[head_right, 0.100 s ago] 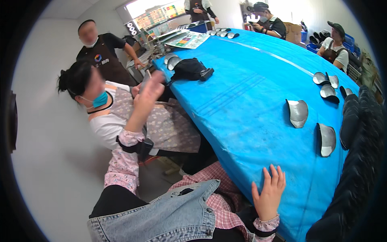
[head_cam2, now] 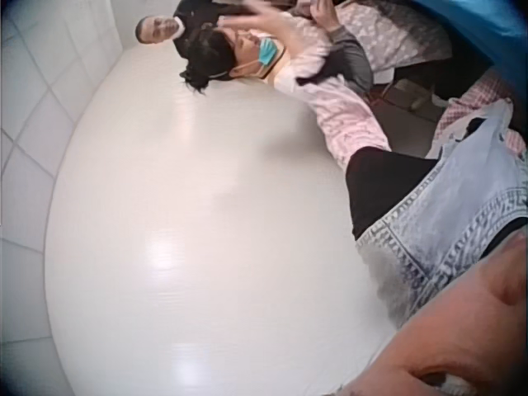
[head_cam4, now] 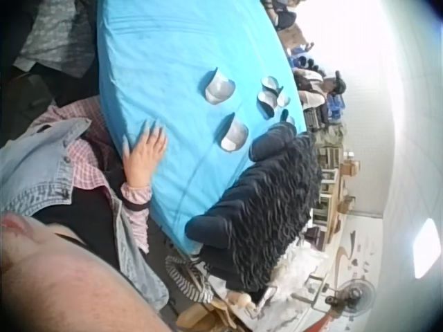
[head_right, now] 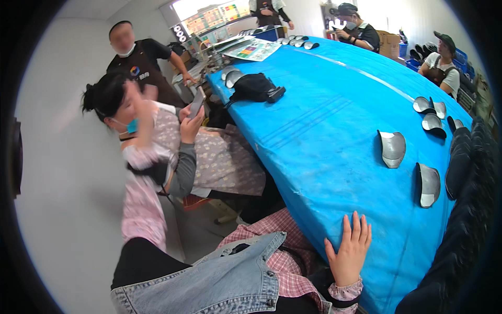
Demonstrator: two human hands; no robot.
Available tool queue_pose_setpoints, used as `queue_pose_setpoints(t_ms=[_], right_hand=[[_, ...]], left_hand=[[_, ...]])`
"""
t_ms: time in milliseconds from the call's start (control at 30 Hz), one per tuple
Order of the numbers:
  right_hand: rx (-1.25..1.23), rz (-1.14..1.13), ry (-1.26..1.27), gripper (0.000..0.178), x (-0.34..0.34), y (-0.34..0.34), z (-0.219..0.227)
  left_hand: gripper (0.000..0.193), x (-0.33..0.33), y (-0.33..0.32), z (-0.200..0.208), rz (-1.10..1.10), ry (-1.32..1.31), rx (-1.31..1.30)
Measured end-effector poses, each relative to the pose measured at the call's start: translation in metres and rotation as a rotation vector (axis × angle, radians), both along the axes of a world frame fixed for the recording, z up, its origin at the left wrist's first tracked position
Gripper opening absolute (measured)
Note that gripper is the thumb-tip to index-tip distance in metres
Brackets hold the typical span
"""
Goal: The recorder and colleagues are at a large table inspecting and assembling black shoe upper components in a factory setting.
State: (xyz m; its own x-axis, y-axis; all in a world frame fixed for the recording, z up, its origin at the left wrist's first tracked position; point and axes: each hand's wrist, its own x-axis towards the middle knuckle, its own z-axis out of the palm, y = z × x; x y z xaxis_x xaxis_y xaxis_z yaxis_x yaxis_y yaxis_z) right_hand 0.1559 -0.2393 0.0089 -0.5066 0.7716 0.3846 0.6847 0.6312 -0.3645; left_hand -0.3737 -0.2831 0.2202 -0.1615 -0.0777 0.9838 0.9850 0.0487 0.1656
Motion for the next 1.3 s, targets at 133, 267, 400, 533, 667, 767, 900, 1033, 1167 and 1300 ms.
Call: queue_pose_setpoints(t_ms=[133, 267, 400, 533, 667, 767, 900, 1033, 1167, 1300], right_hand=[[0.148, -0.034, -0.123, 0.063, -0.008, 0.001, 0.004], [-0.788, 0.642, 0.812, 0.063, -0.037, -0.011, 0.089], [-0.490, 1.401, 0.687, 0.053, -0.065, -0.043, 0.171], [0.009, 1.384, 0.775, 0.058, -0.089, -0.032, 0.197], [-0.036, 0.570, 0.842, 0.092, -0.096, -0.020, 0.203], [-0.033, 0.496, 0.892, 0.078, -0.107, -0.019, 0.200], [-0.749, 1.484, 0.936, 0.018, -0.101, -0.030, 0.208], [-0.410, 1.774, 0.610, 0.016, -0.105, -0.034, 0.226], [-0.446, 1.831, 0.577, 0.020, -0.105, -0.030, 0.221], [-0.668, 1.479, 0.617, 0.019, -0.103, -0.030, 0.208]], left_hand=[[0.040, -0.003, -0.093, 0.098, -0.569, -0.438, -0.274], [0.073, 0.207, -0.071, 0.028, -0.983, -0.346, -0.653], [0.093, 0.256, -0.139, 0.000, -1.580, -0.429, -0.719], [0.077, 0.226, -0.158, 0.034, -1.444, 0.157, -0.861], [0.067, 0.217, -0.175, 0.032, -0.714, -0.236, -0.155], [0.063, 0.206, -0.198, 0.036, -0.244, -0.309, -0.085], [0.034, 0.207, -0.196, 0.034, -1.465, 0.272, -1.031], [0.022, 0.253, -0.177, 0.062, -1.580, 0.022, -1.033], [0.019, 0.249, -0.162, 0.066, -1.604, 0.199, -1.140], [0.037, 0.242, -0.150, 0.025, -1.520, 0.077, -1.351]])
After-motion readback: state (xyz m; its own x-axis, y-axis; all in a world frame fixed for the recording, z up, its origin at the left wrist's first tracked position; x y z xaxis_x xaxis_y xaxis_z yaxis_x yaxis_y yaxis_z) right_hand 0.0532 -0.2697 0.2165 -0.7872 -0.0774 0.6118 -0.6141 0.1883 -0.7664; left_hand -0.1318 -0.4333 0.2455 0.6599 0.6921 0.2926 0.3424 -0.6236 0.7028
